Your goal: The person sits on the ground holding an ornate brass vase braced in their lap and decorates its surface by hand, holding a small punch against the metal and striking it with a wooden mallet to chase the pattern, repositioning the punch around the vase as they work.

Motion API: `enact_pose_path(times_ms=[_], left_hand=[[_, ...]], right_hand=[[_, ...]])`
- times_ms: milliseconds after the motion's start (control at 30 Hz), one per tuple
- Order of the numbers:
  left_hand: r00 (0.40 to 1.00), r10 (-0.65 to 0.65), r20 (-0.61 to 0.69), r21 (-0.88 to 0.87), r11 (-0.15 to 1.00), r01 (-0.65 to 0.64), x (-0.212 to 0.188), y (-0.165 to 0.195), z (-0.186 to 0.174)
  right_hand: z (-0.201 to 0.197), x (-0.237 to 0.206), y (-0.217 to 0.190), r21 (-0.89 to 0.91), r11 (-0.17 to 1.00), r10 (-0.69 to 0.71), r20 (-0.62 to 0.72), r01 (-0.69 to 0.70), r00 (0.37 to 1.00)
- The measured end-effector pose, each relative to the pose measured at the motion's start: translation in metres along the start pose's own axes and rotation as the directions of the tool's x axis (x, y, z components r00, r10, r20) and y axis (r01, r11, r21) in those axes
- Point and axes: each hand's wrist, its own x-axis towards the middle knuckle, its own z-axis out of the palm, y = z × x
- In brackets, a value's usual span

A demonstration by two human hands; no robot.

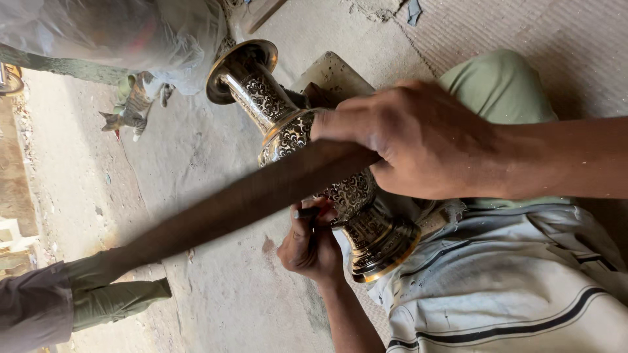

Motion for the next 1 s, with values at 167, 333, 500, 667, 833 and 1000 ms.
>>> enact_pose_path(times_ms=[167, 333, 500, 667, 833, 1000], left_hand=[[1.000, 0.013, -0.017, -0.006, 1.000, -0.013, 0.000, 0.001, 0.002], [0.999, 0.033, 0.001, 0.064, 0.997, -0.033, 0.002, 0.005, 0.003], [0.999, -0.024, 0.027, -0.005, 1.000, 0.024, 0.003, 0.007, 0.003], [0.999, 0.010, 0.030, 0.005, 1.000, -0.010, 0.003, 0.004, 0.002], [0.997, 0.051, 0.057, -0.020, 0.999, -0.050, 0.002, 0.001, -0.001], [0.995, 0.052, 0.088, -0.080, 0.996, -0.044, 0.002, -0.001, -0.004]], right_hand=[[-0.003, 0.000, -0.001, -0.169, 0.985, -0.021, 0.049, 0.029, 0.999], [0.000, -0.003, 0.003, -0.304, 0.950, -0.048, 0.081, 0.071, 0.996], [-0.003, -0.001, 0.004, -0.249, 0.967, 0.113, 0.257, -0.048, 0.960], [-0.003, -0.001, 0.006, -0.044, 0.998, 0.046, 0.046, -0.044, 0.998], [0.006, -0.004, 0.008, -0.030, 0.999, 0.015, -0.004, -0.015, 1.000], [0.006, -0.005, 0.008, -0.112, 0.990, 0.093, 0.040, -0.088, 0.995]])
